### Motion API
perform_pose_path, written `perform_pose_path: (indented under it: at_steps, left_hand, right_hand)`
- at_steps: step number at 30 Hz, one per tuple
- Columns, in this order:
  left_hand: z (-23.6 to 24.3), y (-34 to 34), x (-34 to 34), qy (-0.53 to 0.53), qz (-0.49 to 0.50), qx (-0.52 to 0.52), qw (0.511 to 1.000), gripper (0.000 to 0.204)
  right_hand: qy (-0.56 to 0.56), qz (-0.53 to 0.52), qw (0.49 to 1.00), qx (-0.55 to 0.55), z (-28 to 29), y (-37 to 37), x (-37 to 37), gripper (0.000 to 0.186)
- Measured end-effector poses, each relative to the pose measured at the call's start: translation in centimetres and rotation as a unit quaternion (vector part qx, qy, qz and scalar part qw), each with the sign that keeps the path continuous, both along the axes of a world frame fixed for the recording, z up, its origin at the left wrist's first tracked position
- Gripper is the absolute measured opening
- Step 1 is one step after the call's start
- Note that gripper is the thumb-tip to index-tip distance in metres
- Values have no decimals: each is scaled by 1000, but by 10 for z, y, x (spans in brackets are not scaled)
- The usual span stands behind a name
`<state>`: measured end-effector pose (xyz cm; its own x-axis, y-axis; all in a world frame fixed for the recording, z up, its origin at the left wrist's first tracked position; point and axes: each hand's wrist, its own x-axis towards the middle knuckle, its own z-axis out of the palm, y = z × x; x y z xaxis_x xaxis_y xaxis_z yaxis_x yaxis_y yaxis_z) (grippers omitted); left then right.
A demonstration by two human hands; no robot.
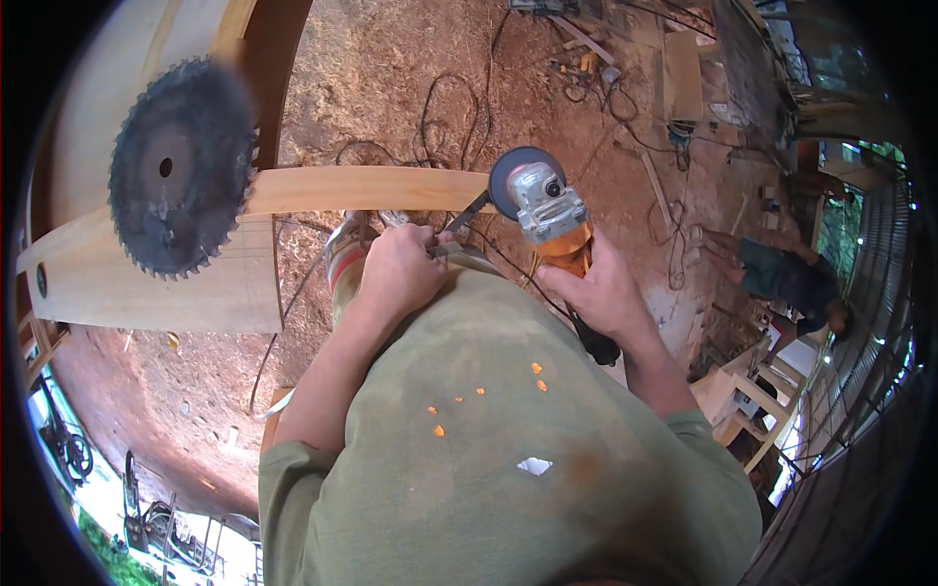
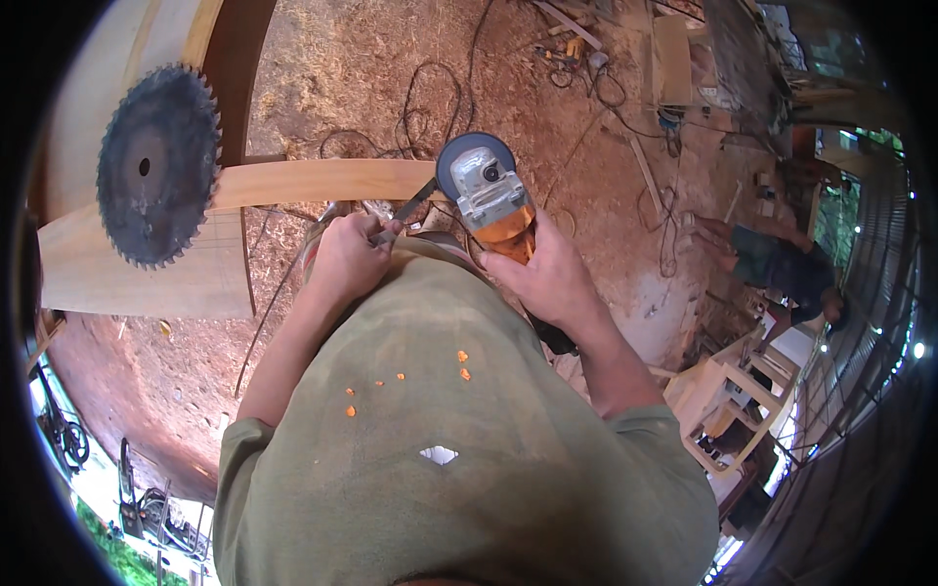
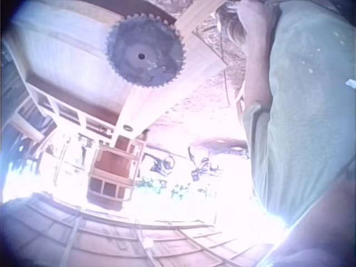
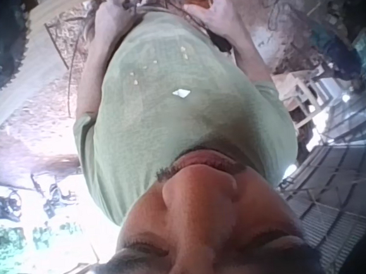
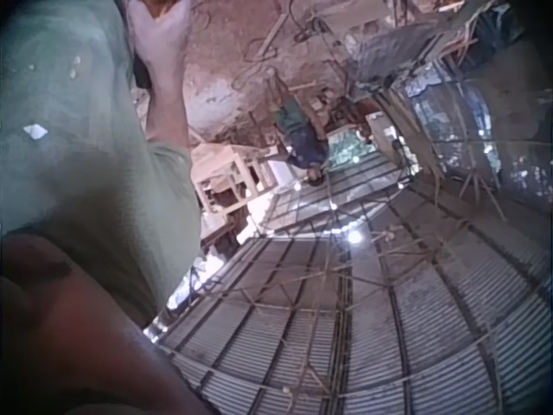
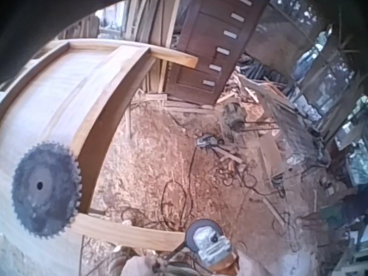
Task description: The person sharpens the edge of a curved metal strip using an angle grinder, holding the strip by hand against a wooden support and moving the grinder along its length to create sparks.
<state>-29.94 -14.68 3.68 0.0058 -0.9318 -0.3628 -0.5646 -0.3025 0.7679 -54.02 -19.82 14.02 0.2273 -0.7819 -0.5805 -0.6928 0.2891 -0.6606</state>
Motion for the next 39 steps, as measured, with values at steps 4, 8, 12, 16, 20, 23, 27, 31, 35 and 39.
perform_pose_path:
  at_steps: [4, 8, 12, 16, 20, 23, 27, 31, 35, 39]
  left_hand:
    - [5, -4, -1, 0, 2, -1, 1000, 41]
    - [7, -4, 0, -9, -13, 58, 998, 26]
    - [5, -3, 0, 2, 2, 19, 1000, 40]
    - [1, -1, 0, -4, 6, 0, 1000, 40]
    - [2, -2, -1, -4, 1, 1, 1000, 40]
    - [3, -2, -1, -6, -4, 4, 1000, 41]
    - [4, -3, -1, -3, 1, 8, 1000, 40]
    - [7, -4, -1, -6, -5, 17, 1000, 40]
    - [7, -5, -1, -3, -2, 24, 1000, 40]
    - [7, -4, -1, -5, 0, 24, 1000, 40]
  right_hand:
    - [8, 19, 999, -30, 8, -3, 7, 58]
    - [-40, -16, 999, -3, 7, -5, 10, 58]
    - [13, 28, 999, -33, 0, -4, 4, 59]
    - [-11, 16, 999, -51, -8, -4, 5, 59]
    - [34, 46, 996, -70, 1, -8, 8, 59]
    - [35, 41, 996, -71, 3, -11, 10, 58]
    - [52, 64, 991, -105, 2, -12, 8, 57]
    - [47, 59, 993, -88, -2, -12, 6, 57]
    - [27, 69, 994, -82, -4, -11, 1, 58]
    - [-3, 25, 996, -83, -12, -9, 2, 59]
